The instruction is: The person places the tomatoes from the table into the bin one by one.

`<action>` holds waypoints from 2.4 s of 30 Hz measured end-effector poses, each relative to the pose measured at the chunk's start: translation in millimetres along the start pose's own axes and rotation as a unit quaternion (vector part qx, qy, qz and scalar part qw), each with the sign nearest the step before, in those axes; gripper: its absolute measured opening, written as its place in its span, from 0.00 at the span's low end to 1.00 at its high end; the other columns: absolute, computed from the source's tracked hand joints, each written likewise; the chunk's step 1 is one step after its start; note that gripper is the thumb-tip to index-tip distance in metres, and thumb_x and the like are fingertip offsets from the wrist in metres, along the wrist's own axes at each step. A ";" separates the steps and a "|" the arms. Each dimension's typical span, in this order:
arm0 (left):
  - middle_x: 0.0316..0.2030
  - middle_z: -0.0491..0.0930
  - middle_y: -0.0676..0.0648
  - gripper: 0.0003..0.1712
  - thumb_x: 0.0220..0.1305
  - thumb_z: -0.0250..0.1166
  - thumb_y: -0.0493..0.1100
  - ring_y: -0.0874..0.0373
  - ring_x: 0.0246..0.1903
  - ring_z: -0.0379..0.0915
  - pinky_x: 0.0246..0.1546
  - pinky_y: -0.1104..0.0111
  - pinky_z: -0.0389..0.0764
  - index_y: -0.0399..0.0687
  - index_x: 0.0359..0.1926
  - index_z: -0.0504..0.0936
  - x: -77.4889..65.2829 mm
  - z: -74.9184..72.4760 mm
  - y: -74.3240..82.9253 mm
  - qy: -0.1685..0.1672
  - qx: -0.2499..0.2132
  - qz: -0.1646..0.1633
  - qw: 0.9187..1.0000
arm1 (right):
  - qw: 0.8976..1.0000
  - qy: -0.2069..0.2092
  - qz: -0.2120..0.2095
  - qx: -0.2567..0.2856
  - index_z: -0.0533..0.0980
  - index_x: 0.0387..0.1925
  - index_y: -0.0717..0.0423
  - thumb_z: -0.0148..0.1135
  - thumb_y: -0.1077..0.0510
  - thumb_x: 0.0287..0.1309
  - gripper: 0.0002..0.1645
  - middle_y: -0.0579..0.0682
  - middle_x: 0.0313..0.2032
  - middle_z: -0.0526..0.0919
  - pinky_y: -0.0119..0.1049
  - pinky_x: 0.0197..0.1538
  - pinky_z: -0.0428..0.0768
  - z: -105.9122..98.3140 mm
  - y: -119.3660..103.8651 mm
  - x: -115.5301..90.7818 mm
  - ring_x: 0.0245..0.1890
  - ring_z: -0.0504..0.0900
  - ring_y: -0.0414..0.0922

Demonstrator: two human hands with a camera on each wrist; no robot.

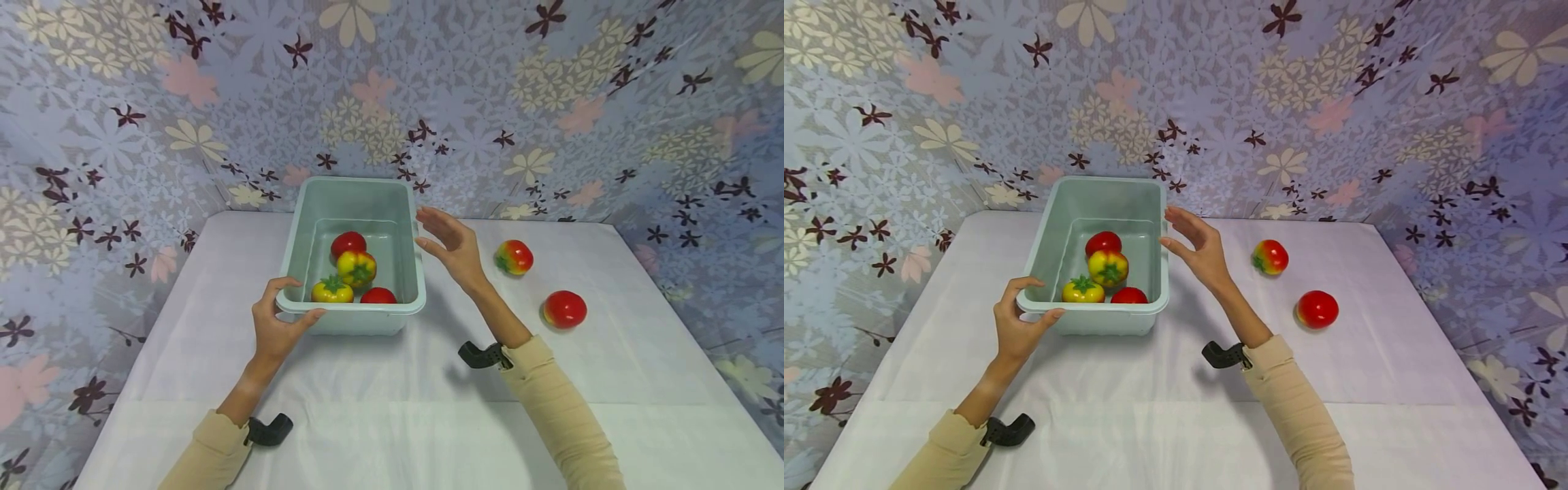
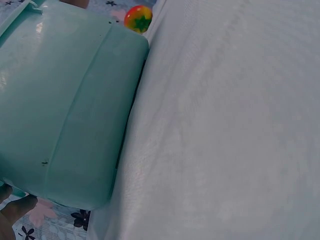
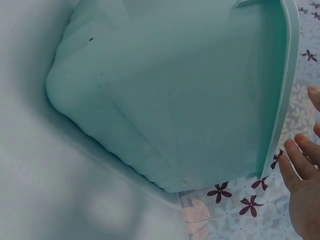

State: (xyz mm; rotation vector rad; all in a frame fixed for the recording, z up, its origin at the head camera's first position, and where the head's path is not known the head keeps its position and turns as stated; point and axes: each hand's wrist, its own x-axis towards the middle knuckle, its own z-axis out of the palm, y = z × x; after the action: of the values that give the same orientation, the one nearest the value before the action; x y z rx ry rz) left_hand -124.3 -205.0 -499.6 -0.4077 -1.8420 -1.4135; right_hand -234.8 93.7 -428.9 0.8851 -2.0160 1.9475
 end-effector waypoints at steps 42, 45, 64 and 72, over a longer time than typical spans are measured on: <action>0.40 0.80 0.30 0.39 0.45 0.79 0.57 0.48 0.36 0.75 0.32 0.82 0.74 0.29 0.44 0.76 -4.7 1.4 -4.0 -0.004 -0.006 0.002 1.000 | 0.976 0.193 0.084 -0.062 0.73 0.59 0.68 0.69 0.72 0.51 0.32 0.60 0.59 0.78 0.43 0.69 0.65 -100.4 35.2 -22.3 0.62 0.74 0.51; 0.39 0.80 0.30 0.41 0.46 0.76 0.63 0.46 0.36 0.75 0.31 0.82 0.74 0.30 0.44 0.76 -4.0 1.6 -3.5 -0.003 -0.002 0.007 1.000 | 0.969 0.216 0.094 -0.068 0.73 0.59 0.67 0.69 0.71 0.52 0.31 0.61 0.59 0.78 0.40 0.68 0.66 -107.3 36.8 -25.3 0.64 0.73 0.49; 0.39 0.80 0.30 0.43 0.47 0.74 0.66 0.42 0.35 0.75 0.31 0.82 0.75 0.29 0.44 0.76 -2.5 2.8 -1.4 0.000 0.012 0.007 1.000 | 0.921 0.301 0.197 -0.149 0.64 0.70 0.51 0.68 0.66 0.55 0.42 0.50 0.71 0.66 0.32 0.74 0.53 -142.5 64.1 -46.2 0.72 0.60 0.41; 0.40 0.81 0.34 0.41 0.47 0.75 0.64 0.47 0.37 0.76 0.31 0.82 0.74 0.31 0.44 0.77 -1.3 4.8 -1.0 0.005 0.018 0.004 1.000 | 0.909 0.280 0.237 -0.198 0.62 0.71 0.47 0.67 0.66 0.56 0.43 0.46 0.72 0.63 0.36 0.74 0.53 -149.7 75.9 -50.4 0.73 0.57 0.41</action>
State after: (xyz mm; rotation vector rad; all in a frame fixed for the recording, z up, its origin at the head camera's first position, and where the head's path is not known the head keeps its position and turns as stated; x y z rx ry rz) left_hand -125.9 -200.6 -501.7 -0.3887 -1.8534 -1.3740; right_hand -274.1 247.7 -502.9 -0.2650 -2.2349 1.6115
